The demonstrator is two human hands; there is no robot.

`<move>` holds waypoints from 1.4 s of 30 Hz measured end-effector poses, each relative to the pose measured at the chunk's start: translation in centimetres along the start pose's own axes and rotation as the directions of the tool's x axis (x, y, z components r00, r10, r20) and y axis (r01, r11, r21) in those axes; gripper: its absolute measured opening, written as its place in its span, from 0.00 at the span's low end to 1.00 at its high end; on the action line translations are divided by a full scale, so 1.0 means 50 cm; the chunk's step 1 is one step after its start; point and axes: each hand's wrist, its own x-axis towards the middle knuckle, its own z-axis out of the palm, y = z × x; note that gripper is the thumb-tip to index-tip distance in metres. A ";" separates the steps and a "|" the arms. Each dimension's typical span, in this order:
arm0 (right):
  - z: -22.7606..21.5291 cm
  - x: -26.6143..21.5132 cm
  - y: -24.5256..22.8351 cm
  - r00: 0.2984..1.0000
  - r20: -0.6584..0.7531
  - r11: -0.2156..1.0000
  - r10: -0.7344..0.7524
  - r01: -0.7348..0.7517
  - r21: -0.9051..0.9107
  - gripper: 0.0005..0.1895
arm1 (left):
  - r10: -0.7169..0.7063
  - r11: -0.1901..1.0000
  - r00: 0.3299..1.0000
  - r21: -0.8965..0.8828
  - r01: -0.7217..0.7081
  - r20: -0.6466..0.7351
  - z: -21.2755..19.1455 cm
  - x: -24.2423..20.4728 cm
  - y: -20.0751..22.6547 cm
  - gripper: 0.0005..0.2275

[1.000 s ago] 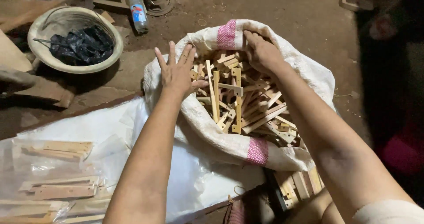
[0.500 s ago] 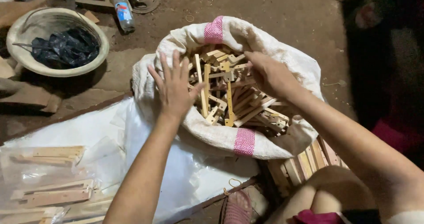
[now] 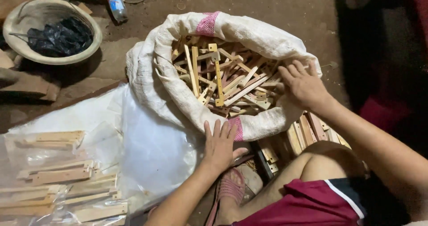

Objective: The person picks up wooden slats from a large bag and places them into plastic bags by hand.

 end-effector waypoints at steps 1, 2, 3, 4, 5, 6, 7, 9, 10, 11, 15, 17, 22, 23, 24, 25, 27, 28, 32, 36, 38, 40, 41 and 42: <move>-0.053 -0.016 -0.036 1.000 -0.010 0.998 -0.012 0.012 0.063 0.35 | -0.052 0.998 0.985 0.035 0.047 0.164 0.006 0.004 -0.007 0.39; -0.108 -0.035 -0.071 1.000 -0.017 0.992 -0.023 0.025 0.125 0.33 | -0.105 0.994 0.941 0.073 0.086 0.322 0.011 0.008 -0.010 0.40; -0.074 -0.036 -0.086 1.000 -0.014 0.992 -0.024 0.025 0.123 0.33 | -0.104 0.994 0.941 0.070 0.086 0.323 0.022 0.012 -0.016 0.40; -0.038 -0.041 -0.103 0.997 0.038 0.992 -0.065 0.060 0.112 0.32 | -0.109 0.992 0.947 0.091 0.085 0.302 0.037 0.015 -0.020 0.39; 0.000 -0.047 -0.120 0.990 0.090 0.990 -0.105 0.096 0.104 0.31 | -0.114 0.990 0.953 0.113 0.085 0.281 0.053 0.018 -0.024 0.39; -0.017 -0.051 -0.115 0.990 0.105 0.990 -0.097 0.085 0.108 0.31 | -0.100 0.992 0.951 0.107 0.071 0.294 0.051 0.011 -0.015 0.39; -0.033 -0.055 -0.110 0.992 0.050 0.971 -0.116 0.103 0.214 0.30 | -0.045 0.998 0.997 0.042 0.043 0.065 0.050 0.005 -0.006 0.34; -0.068 -0.076 -0.106 0.992 0.002 0.941 -0.122 0.115 0.317 0.29 | 0.002 1.000 0.987 -0.024 -0.006 -0.163 0.047 -0.011 0.018 0.30; -0.088 -0.093 -0.106 0.927 -0.312 0.855 0.205 -0.014 0.519 0.19 | 0.052 0.996 0.945 -0.056 -0.074 -0.322 0.044 -0.017 0.028 0.27; -0.109 -0.109 -0.107 0.675 -0.499 0.702 0.543 -0.039 0.711 0.11 | 0.091 0.986 0.876 -0.079 -0.146 -0.474 0.040 -0.023 0.038 0.23; -0.010 -0.143 -0.081 0.416 -0.048 0.202 0.908 -0.336 0.920 0.21 | 0.095 0.969 0.936 -0.183 -0.164 -0.338 0.033 -0.041 0.075 0.26; 0.031 -0.139 -0.118 0.584 0.483 -0.111 0.652 -0.557 0.823 0.37 | 0.058 0.992 0.998 -0.113 -0.061 -0.029 0.034 -0.042 0.092 0.31; -0.004 -0.142 -0.194 0.627 0.567 -0.141 0.535 -0.595 0.791 0.47 | 0.057 0.994 0.998 -0.088 -0.058 -0.013 0.097 -0.046 0.073 0.30; -0.026 -0.150 -0.195 0.618 0.514 -0.147 0.595 -0.544 0.826 0.43 | 0.078 0.986 0.981 -0.128 -0.102 -0.179 0.101 -0.053 0.066 0.27; -0.093 -0.160 -0.212 0.638 0.502 -0.135 0.585 -0.533 0.835 0.43 | 0.058 0.989 0.980 -0.122 -0.082 -0.190 0.096 -0.045 0.069 0.27; -0.159 -0.173 -0.230 0.638 0.387 -0.084 0.665 -0.452 0.888 0.39 | 0.044 0.958 0.917 -0.244 -0.151 -0.396 0.090 -0.037 0.071 0.19; -0.229 -0.188 -0.281 0.654 0.269 -0.021 0.707 -0.361 0.932 0.37 | -0.029 0.919 0.814 -0.336 -0.207 -0.580 0.072 -0.042 0.084 0.12; -0.234 -0.185 -0.308 0.779 0.046 0.111 0.625 -0.147 0.983 0.37 | -0.277 0.765 0.881 -0.642 -0.039 -0.384 0.059 -0.043 0.092 0.13; -0.274 -0.171 -0.498 0.745 -0.553 0.198 0.372 0.519 0.832 0.31 | -0.396 0.003 0.917 -0.999 0.044 0.039 0.035 -0.051 0.035 0.20; -0.247 -0.129 -0.602 0.774 -0.625 0.048 0.104 0.623 0.780 0.31 | -0.190 -0.716 0.979 -0.693 -0.082 0.080 -0.038 -0.100 -0.060 0.37; -0.230 -0.119 -0.619 0.854 -0.518 0.290 -0.035 0.505 0.813 0.27 | -0.475 -0.716 0.831 -0.676 -0.174 0.290 -0.153 -0.145 -0.095 0.49; -0.169 -0.095 -0.652 0.918 -0.396 0.381 -0.001 0.367 0.849 0.23 | -0.522 -0.587 0.808 -0.803 -0.108 0.273 -0.173 -0.187 -0.153 0.45; -0.137 -0.083 -0.668 0.962 -0.264 0.470 0.064 0.204 0.859 0.21 | -0.551 -0.442 0.794 -0.897 -0.015 0.258 -0.182 -0.208 -0.182 0.41; -0.128 -0.082 -0.691 0.962 -0.269 0.469 0.050 0.215 0.857 0.21 | -0.561 -0.444 0.787 -0.896 -0.025 0.256 -0.177 -0.225 -0.210 0.41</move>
